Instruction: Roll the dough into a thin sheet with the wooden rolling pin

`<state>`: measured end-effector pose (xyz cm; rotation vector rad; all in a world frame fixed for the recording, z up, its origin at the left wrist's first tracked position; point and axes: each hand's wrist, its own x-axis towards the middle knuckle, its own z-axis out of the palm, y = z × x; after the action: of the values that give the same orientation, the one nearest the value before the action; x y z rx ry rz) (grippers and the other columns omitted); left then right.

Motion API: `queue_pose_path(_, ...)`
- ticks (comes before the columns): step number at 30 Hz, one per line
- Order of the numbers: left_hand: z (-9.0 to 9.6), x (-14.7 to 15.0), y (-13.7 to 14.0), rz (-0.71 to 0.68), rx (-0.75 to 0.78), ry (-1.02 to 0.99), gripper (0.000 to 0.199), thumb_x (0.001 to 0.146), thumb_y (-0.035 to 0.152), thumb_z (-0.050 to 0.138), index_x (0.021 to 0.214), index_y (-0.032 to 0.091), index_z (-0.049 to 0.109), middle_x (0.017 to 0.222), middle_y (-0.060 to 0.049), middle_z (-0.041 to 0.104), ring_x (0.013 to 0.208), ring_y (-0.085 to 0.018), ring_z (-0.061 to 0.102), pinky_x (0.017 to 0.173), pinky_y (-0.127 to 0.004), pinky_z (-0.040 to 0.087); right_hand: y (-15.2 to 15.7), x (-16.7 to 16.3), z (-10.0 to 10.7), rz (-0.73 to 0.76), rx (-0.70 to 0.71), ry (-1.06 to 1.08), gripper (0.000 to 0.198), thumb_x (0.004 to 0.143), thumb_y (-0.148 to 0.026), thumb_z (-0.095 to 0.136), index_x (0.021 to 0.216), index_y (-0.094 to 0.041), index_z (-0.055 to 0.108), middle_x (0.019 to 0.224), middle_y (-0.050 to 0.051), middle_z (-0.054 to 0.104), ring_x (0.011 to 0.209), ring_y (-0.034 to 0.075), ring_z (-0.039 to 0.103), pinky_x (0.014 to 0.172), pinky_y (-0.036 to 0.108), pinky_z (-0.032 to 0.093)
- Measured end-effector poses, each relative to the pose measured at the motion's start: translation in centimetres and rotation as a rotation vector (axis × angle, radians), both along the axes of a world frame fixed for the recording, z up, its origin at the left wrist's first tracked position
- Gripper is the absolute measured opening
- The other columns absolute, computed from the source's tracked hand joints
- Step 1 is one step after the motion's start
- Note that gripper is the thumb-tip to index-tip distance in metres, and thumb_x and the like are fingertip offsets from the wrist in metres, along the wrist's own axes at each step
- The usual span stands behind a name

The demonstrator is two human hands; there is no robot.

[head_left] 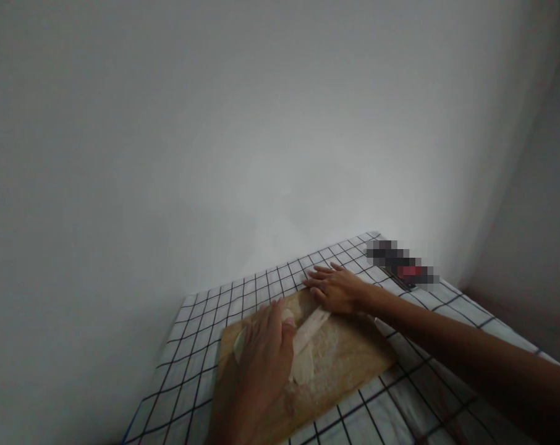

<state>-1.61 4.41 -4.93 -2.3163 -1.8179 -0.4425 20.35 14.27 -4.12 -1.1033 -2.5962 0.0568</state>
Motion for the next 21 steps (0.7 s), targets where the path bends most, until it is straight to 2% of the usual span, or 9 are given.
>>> queue_pose_path(3, 0.4, 0.2, -0.5, 0.003, 0.013, 0.014, 0.042, 0.099, 0.024, 0.033, 0.139, 0.019, 0.044, 0.144, -0.011, 0.052, 0.136, -0.026, 0.044, 0.113, -0.049, 0.035, -0.2, -0.2, 0.0, -0.008, 0.005, 0.01, 0.044, 0.101, -0.036, 0.029, 0.135, -0.024, 0.055, 0.144, 0.01, 0.052, 0.138, 0.03, 0.04, 0.111, 0.057, 0.029)
queue_pose_path(7, 0.3, 0.3, -0.6, -0.11, 0.046, 0.107, 0.045, 0.098, 0.023, 0.033, 0.142, 0.017, 0.039, 0.15, -0.014, 0.044, 0.143, -0.03, 0.032, 0.115, -0.056, 0.029, -1.6, 1.1, -0.7, -0.029, 0.031, 0.031, 0.047, 0.102, -0.037, 0.027, 0.139, -0.022, 0.052, 0.148, 0.012, 0.048, 0.139, 0.031, 0.039, 0.11, 0.056, 0.032)
queue_pose_path(10, 0.0, 0.2, 0.0, -0.075, 0.055, 0.119, 0.047, 0.098, 0.023, 0.032, 0.144, 0.014, 0.034, 0.147, -0.016, 0.046, 0.141, -0.029, 0.036, 0.114, -0.055, 0.031, -1.2, 0.9, -0.9, -0.068, 0.031, 0.022, 0.046, 0.1, -0.036, 0.029, 0.137, -0.023, 0.054, 0.147, 0.011, 0.049, 0.138, 0.031, 0.04, 0.11, 0.057, 0.033)
queue_pose_path(14, 0.0, 0.2, 0.1, -0.06, 0.046, 0.136, 0.044, 0.099, 0.024, 0.031, 0.142, 0.012, 0.038, 0.144, -0.017, 0.05, 0.138, -0.028, 0.04, 0.113, -0.053, 0.033, 0.0, -0.2, -0.5, -0.084, 0.028, 0.017, 0.044, 0.099, -0.034, 0.031, 0.133, -0.023, 0.058, 0.143, 0.01, 0.054, 0.136, 0.03, 0.044, 0.109, 0.057, 0.034)
queue_pose_path(17, 0.2, 0.6, -0.7, -0.09, 0.044, 0.175, 0.043, 0.098, 0.021, 0.032, 0.139, 0.014, 0.042, 0.147, -0.016, 0.046, 0.14, -0.031, 0.037, 0.113, -0.058, 0.03, -1.5, 0.5, -0.6, -0.086, 0.031, 0.023, 0.045, 0.1, -0.035, 0.031, 0.134, -0.022, 0.057, 0.143, 0.01, 0.054, 0.135, 0.031, 0.045, 0.108, 0.055, 0.037)
queue_pose_path(21, 0.6, 1.4, -1.1, -0.049, 0.05, 0.13, 0.043, 0.098, 0.022, 0.033, 0.139, 0.014, 0.044, 0.151, -0.014, 0.043, 0.142, -0.032, 0.033, 0.116, -0.06, 0.023, -3.9, 1.9, -0.9, -0.101, 0.065, 0.063, 0.047, 0.101, -0.035, 0.027, 0.138, -0.023, 0.053, 0.147, 0.008, 0.05, 0.136, 0.028, 0.044, 0.108, 0.051, 0.038)
